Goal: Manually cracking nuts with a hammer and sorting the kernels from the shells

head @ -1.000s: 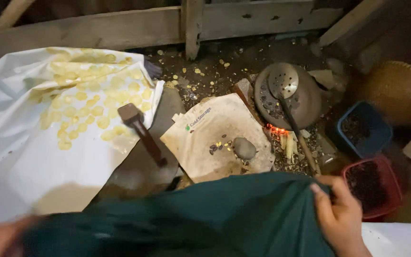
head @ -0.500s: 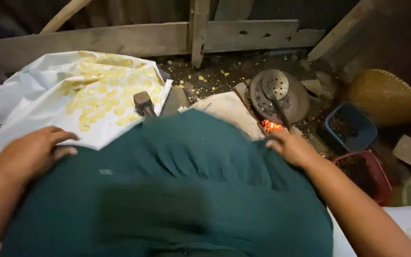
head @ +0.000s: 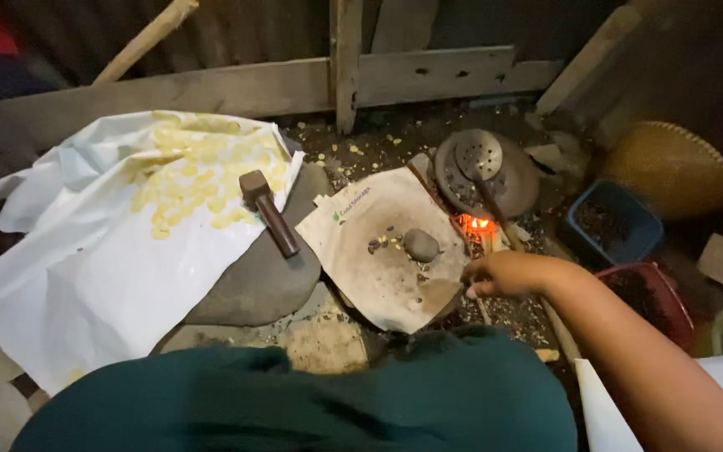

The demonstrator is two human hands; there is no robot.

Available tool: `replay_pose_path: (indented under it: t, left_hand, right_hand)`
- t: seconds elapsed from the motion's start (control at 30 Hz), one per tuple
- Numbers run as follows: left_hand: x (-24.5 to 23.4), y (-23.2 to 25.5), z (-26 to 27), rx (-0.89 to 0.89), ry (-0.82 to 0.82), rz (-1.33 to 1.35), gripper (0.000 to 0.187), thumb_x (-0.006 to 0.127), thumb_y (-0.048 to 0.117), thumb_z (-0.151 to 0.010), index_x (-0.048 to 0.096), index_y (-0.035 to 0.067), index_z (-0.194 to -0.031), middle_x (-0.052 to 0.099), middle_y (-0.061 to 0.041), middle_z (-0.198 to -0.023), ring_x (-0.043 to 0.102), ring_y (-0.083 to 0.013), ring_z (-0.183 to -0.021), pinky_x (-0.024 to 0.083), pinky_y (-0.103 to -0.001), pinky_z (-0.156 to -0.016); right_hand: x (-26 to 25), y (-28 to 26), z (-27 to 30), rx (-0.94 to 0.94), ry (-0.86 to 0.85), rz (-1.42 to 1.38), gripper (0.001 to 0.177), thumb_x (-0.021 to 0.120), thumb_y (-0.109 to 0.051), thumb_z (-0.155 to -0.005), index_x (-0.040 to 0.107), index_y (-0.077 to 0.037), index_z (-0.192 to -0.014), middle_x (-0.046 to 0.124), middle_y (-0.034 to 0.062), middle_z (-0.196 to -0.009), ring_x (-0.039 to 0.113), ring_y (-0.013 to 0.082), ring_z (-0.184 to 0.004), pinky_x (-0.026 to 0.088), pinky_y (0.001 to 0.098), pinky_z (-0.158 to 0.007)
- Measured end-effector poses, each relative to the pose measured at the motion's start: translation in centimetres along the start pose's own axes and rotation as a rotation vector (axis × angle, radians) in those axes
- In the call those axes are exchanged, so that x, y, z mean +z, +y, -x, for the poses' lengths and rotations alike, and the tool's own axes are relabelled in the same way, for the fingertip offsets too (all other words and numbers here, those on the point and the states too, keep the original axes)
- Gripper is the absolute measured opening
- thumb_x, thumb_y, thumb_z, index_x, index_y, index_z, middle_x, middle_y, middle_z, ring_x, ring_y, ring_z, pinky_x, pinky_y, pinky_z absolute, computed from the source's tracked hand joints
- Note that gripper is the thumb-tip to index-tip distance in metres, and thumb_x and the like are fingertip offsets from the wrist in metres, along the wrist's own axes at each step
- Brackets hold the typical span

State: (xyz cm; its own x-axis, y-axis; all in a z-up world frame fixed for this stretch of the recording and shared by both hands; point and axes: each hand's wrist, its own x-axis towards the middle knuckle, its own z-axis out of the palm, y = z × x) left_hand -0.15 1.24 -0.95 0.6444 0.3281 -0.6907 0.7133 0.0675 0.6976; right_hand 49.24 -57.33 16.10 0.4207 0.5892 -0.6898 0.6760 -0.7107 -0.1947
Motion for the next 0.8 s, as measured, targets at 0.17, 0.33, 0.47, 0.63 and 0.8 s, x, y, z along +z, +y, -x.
replay_pose_path:
  t: [0.17, 0.33, 0.47, 0.63, 0.8]
  left_hand:
    - [-2.2, -0.4, -4.8, 0.004, 0.012, -0.403, 0.046, 0.048, 0.044, -0.099, 0.076, 0.009, -0.108, 0.079, -0.018, -0.115, 0.07, -0.0377, -0.119, 0.048, -0.05, -0.106]
    - [2.3, 10.2, -3.9, -0.001, 0.037, -0.775, 0.036, 0.062, 0.039, -0.094, 0.091, 0.018, -0.092, 0.091, -0.013, -0.098, 0.08, -0.0374, -0.108, 0.056, -0.048, -0.101]
    - [6.3, 26.3, -2.9, 0.12, 0.149, -1.042, 0.039, 0.058, 0.036, -0.099, 0.082, 0.008, -0.109, 0.082, -0.024, -0.11, 0.074, -0.0454, -0.113, 0.057, -0.054, -0.1]
    - [20.0, 36.5, -9.4, 0.671, -0.012, -1.43, 0.023, 0.065, 0.031, -0.095, 0.077, 0.014, -0.105, 0.074, -0.012, -0.103, 0.073, -0.033, -0.105, 0.059, -0.045, -0.092]
    - [32.8, 29.6, -24.5, 0.74, -0.068, -1.131, 0.013, 0.066, 0.022, -0.089, 0.073, 0.011, -0.09, 0.07, -0.012, -0.086, 0.074, -0.0345, -0.088, 0.061, -0.046, -0.075]
  right_hand:
    - [-0.3, 0.6, -4.0, 0.022, -0.034, 0.061, 0.043, 0.066, -0.043, -0.092, 0.068, -0.029, -0.132, 0.077, 0.0102, -0.12, 0.068, 0.0373, -0.12, 0.052, 0.0537, -0.106]
    - [2.3, 3.9, -12.4, -0.016, 0.01, 0.145, 0.04, 0.064, -0.041, -0.091, 0.07, -0.027, -0.128, 0.075, 0.0145, -0.121, 0.07, 0.0401, -0.114, 0.057, 0.0514, -0.1]
    - [2.5, -0.3, -12.4, -0.043, 0.17, 0.104, 0.048, 0.065, -0.031, -0.091, 0.058, -0.017, -0.136, 0.062, 0.0253, -0.131, 0.068, 0.0492, -0.113, 0.059, 0.0558, -0.096]
    - [5.6, 0.5, -17.9, 0.104, 0.403, -0.112, 0.065, 0.073, -0.053, -0.088, 0.048, -0.029, -0.143, 0.046, 0.016, -0.137, 0.06, 0.0477, -0.122, 0.055, 0.0538, -0.103]
    - [7.1, 2.4, -20.6, 0.179, 0.454, -0.424, 0.067, 0.082, -0.041, -0.081, 0.052, -0.033, -0.14, 0.049, 0.0138, -0.135, 0.058, 0.045, -0.126, 0.053, 0.0544, -0.104]
